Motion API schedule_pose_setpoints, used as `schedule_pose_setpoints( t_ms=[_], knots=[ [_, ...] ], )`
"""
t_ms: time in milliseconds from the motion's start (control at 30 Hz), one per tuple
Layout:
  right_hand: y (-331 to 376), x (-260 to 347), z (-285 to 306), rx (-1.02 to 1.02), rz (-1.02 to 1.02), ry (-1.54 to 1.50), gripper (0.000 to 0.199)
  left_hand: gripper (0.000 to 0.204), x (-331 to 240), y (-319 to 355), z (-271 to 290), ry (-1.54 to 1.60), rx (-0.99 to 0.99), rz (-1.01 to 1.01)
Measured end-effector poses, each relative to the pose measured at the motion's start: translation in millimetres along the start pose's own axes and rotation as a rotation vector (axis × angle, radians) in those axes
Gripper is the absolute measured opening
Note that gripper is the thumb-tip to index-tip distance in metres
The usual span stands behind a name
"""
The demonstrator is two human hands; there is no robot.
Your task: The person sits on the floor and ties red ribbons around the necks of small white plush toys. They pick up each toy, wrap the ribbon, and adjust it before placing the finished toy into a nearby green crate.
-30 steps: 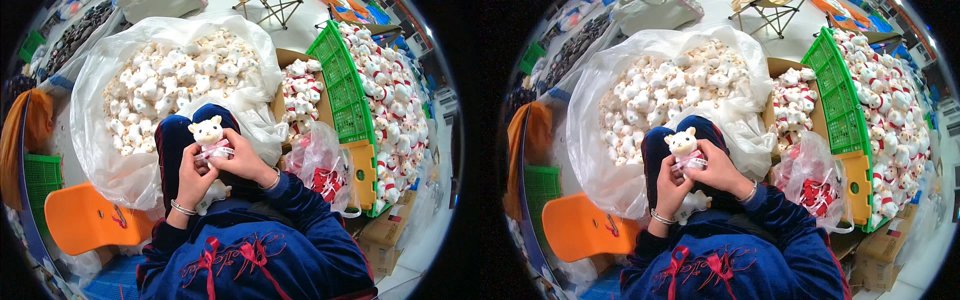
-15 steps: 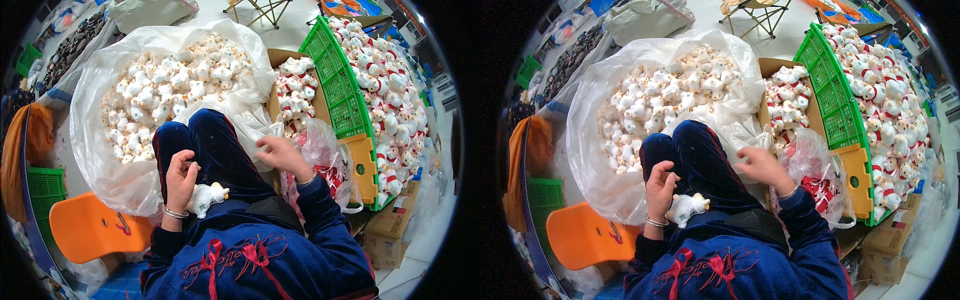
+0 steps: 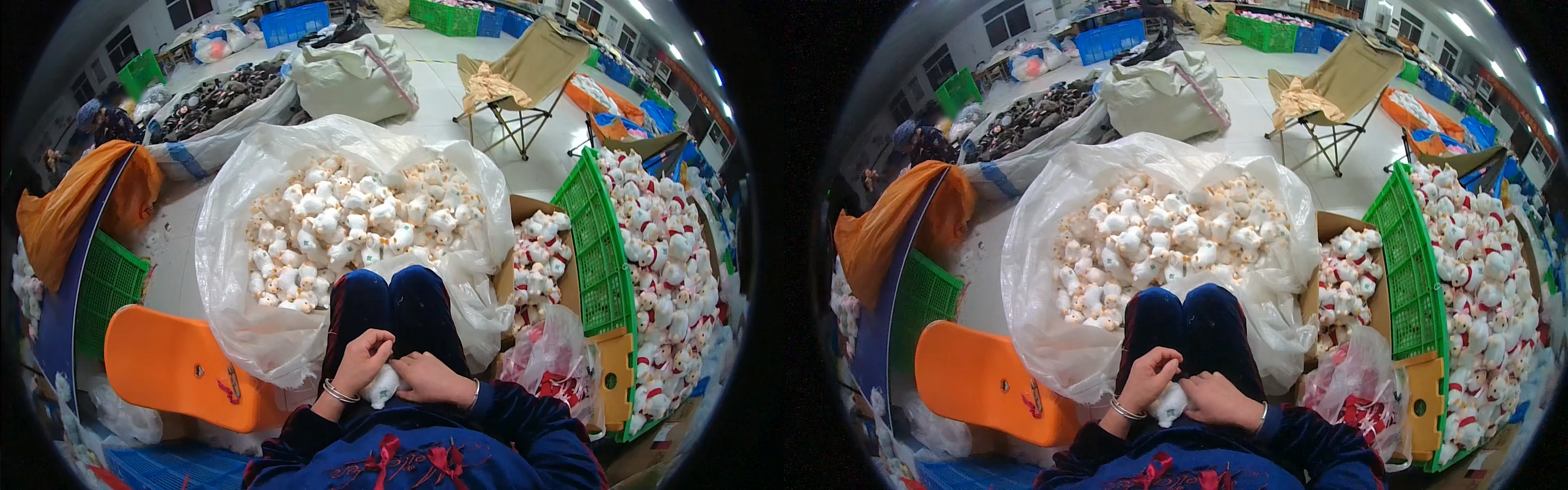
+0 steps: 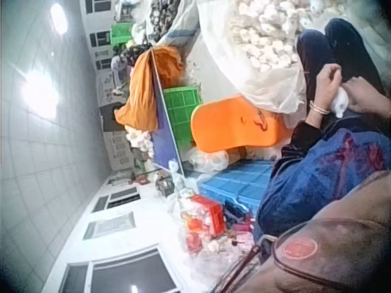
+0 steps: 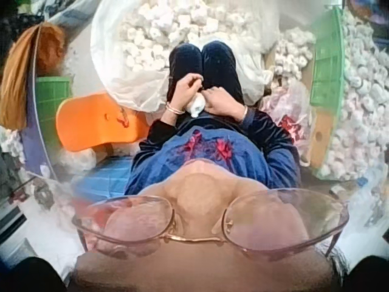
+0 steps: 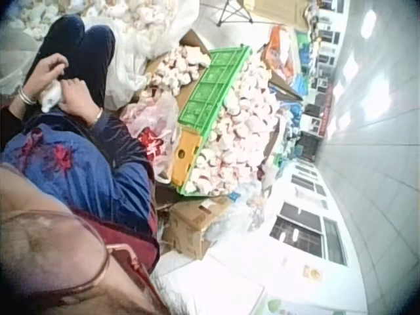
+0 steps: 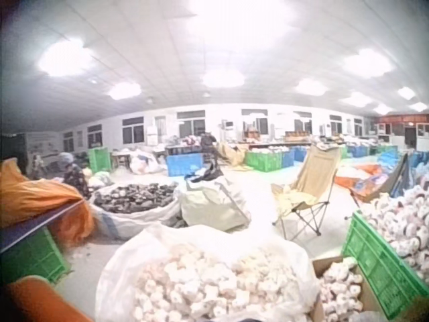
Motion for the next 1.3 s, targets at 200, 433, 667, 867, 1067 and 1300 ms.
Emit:
schedule_pose_setpoints(
  t_ms=[200,433,667,867,1067,1300],
  knots=[
    [-11.3,4.7,-0.5,0.066,-0.052,-0.109,0.045,0.017,3.8,3.1,3.3,0.027,0.001,-0.002],
    [-3.2,-9.3,28.1,-0.180,-0.138,-0.487,0.049,0.050,-30.4,7.8,14.8,-0.318,0.381,-0.241],
    [6.6,4.0,53.0,-0.289,-0.221,-0.399,0.043,0.039,-27.3,10.5,-3.0,-0.490,0.246,-0.385],
    [3.1,1.0,44.1,-0.387,-0.384,-0.567,0.038,0.033,-17.0,16.4,-37.7,-0.374,0.019,-0.256],
    [13.2,-12.4,41.4,-0.405,-0.133,-0.980,0.055,0.034,-48.7,2.2,-19.7,-0.066,0.245,-0.159],
    [32.1,-44.1,94.9,-0.722,-0.295,-1.037,0.021,0.045,-3.7,14.5,74.7,0.178,-0.446,0.007]
  ],
)
Point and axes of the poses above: each hand's wrist, its own y-axis away from the middle knuckle, its own z-axis out of the back of the hand, x = y × z, the point moved 2 cm from there along -y, towards the middle knuckle, and after that the axes turned 6 degrees about -z, right-handed, at the moved point
